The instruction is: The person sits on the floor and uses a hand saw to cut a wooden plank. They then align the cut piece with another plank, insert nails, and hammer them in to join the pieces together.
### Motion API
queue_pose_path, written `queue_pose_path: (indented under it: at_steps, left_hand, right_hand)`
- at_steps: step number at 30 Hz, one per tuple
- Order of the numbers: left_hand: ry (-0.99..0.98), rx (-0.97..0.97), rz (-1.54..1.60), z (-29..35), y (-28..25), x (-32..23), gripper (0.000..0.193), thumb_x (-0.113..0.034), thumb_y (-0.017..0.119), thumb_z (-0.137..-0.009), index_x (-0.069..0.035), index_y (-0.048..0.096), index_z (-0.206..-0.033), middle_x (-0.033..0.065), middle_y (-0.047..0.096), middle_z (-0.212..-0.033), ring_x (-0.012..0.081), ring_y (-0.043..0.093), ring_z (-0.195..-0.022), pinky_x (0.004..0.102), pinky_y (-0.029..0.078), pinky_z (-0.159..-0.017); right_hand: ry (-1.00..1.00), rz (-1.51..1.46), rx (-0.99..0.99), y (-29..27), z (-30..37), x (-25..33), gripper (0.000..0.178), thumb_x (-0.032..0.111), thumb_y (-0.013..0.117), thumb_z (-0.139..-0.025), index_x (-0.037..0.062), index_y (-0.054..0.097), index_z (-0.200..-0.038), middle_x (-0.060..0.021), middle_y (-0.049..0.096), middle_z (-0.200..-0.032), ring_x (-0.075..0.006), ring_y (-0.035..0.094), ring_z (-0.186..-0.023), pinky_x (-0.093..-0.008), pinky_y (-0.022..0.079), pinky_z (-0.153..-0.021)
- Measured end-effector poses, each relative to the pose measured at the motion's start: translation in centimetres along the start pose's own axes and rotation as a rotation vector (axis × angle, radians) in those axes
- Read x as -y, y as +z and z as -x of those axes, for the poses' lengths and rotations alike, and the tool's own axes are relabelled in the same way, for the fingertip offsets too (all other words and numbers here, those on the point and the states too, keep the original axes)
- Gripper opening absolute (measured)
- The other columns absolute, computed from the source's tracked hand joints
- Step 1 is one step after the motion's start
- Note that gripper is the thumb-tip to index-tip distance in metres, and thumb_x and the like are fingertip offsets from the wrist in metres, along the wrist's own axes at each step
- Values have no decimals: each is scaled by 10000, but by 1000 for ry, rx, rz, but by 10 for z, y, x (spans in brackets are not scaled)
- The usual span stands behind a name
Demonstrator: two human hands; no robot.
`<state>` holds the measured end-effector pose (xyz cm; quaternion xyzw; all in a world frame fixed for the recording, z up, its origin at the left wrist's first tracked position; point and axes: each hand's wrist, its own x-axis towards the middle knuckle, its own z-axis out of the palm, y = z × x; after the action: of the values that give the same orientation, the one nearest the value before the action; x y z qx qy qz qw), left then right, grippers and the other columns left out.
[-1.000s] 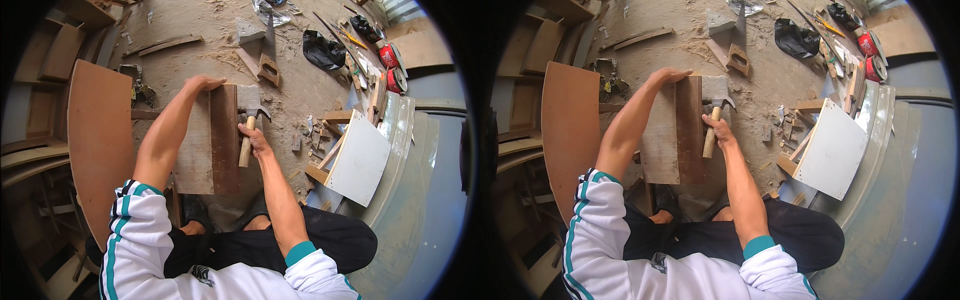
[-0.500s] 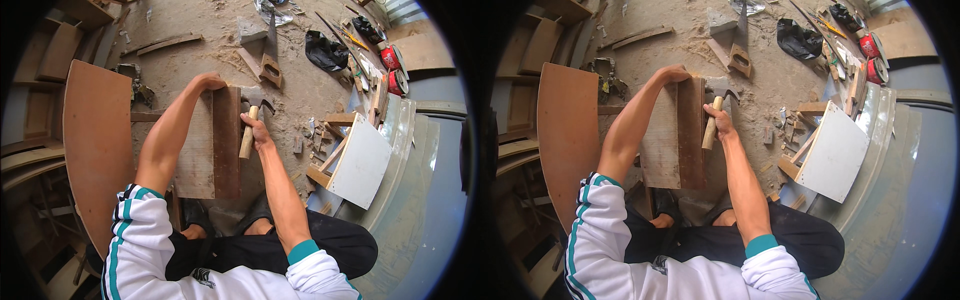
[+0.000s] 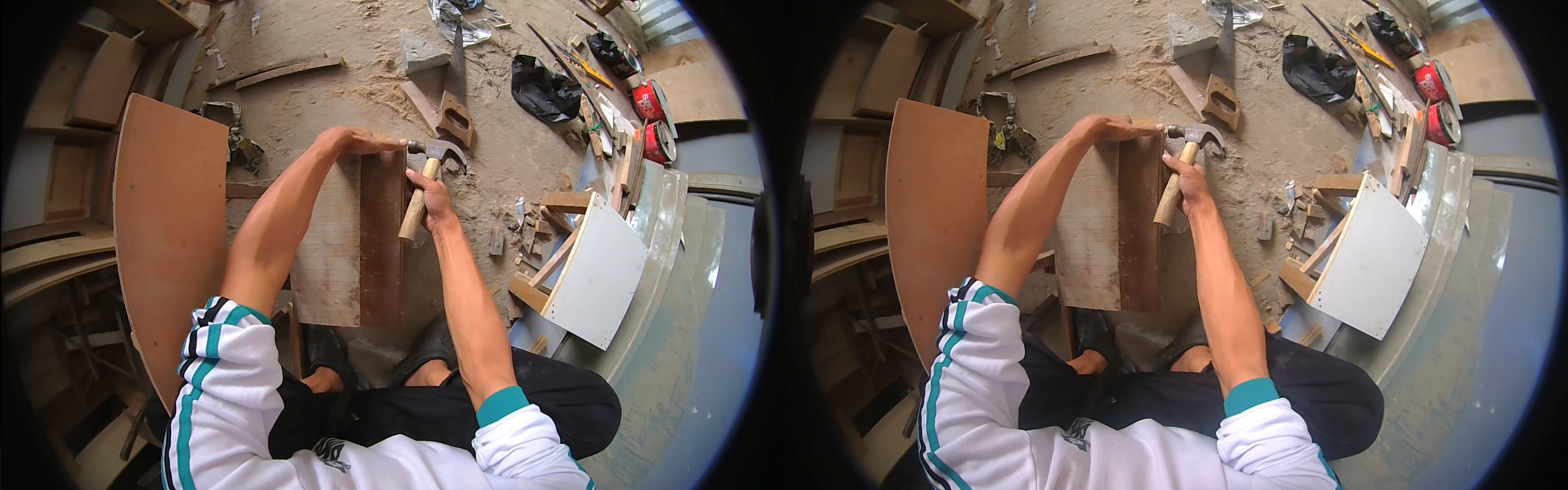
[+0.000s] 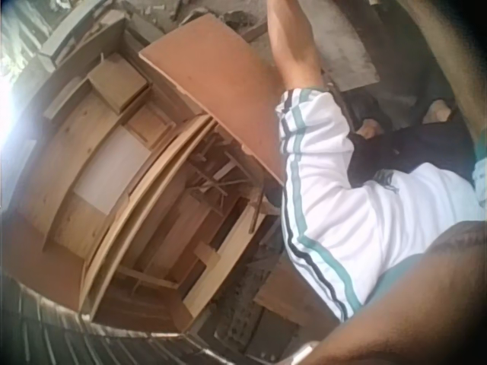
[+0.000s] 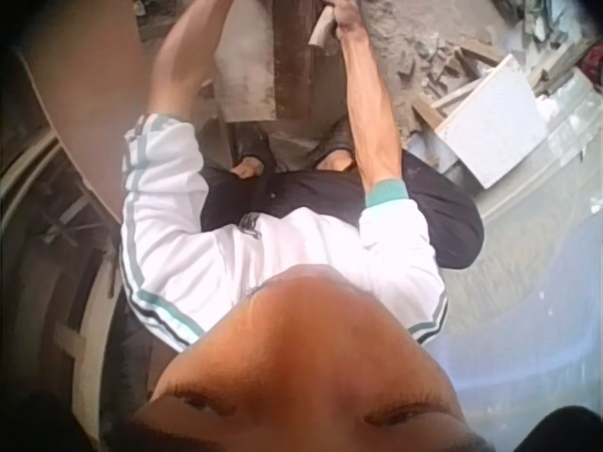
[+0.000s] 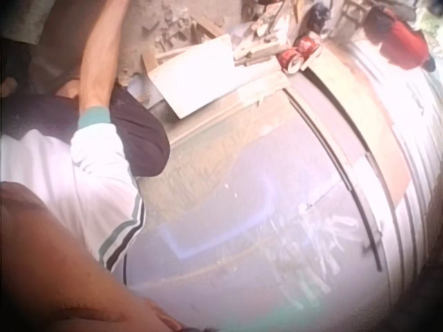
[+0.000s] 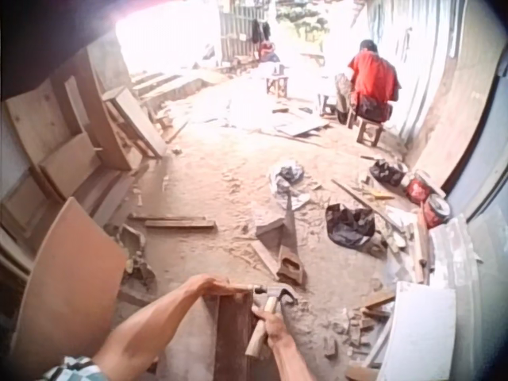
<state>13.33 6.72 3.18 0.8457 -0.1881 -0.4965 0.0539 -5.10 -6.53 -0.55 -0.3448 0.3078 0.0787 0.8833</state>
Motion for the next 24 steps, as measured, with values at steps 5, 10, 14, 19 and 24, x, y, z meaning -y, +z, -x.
queue_pose_path:
  at_steps: [5, 10, 14, 19, 24]
  left_hand:
    - [43, 30, 57, 6, -4, -1, 1196, -966, 438, -630, 9, 596, -1305, 276, 466, -1432, 421, 415, -1358, 540, 353, -1069]
    - [34, 80, 71, 20, -11, -10, 1085, -952, 454, -647, -117, 621, -1319, 205, 415, -1501, 370, 361, -1407, 530, 304, -1114]
    - [32, 99, 86, 6, -10, 1, 1069, -938, 457, -667, -131, 590, -1356, 193, 404, -1513, 364, 348, -1415, 535, 287, -1123]
    - [85, 105, 136, 0, -7, 6, 1049, -911, 472, -695, -153, 522, -1419, 175, 387, -1528, 353, 332, -1426, 525, 279, -1134]
    - [85, 98, 121, 15, -13, -5, 1074, -911, 481, -690, -108, 535, -1401, 203, 414, -1499, 370, 349, -1411, 519, 288, -1124]
  right_hand:
    - [-68, 245, -15, -3, -11, 6, 171, 128, 738, -835, 80, 590, -905, -6, 579, -842, -104, 536, -717, -283, 447, -630]
    - [-35, 380, 7, 0, -14, 20, 203, 120, 752, -801, 34, 617, -925, -31, 593, -829, -141, 572, -714, -319, 487, -629]
    - [-45, 418, 22, 2, -18, 22, 221, 120, 753, -787, 18, 624, -935, -42, 596, -824, -152, 581, -722, -324, 495, -638]
    - [-75, 499, 20, 3, -23, 24, 202, 118, 740, -799, 26, 616, -928, -40, 591, -809, -145, 577, -715, -310, 494, -639]
    - [-63, 499, 8, 13, -19, 33, 190, 112, 734, -818, 40, 598, -930, -31, 595, -794, -132, 586, -707, -291, 508, -633]
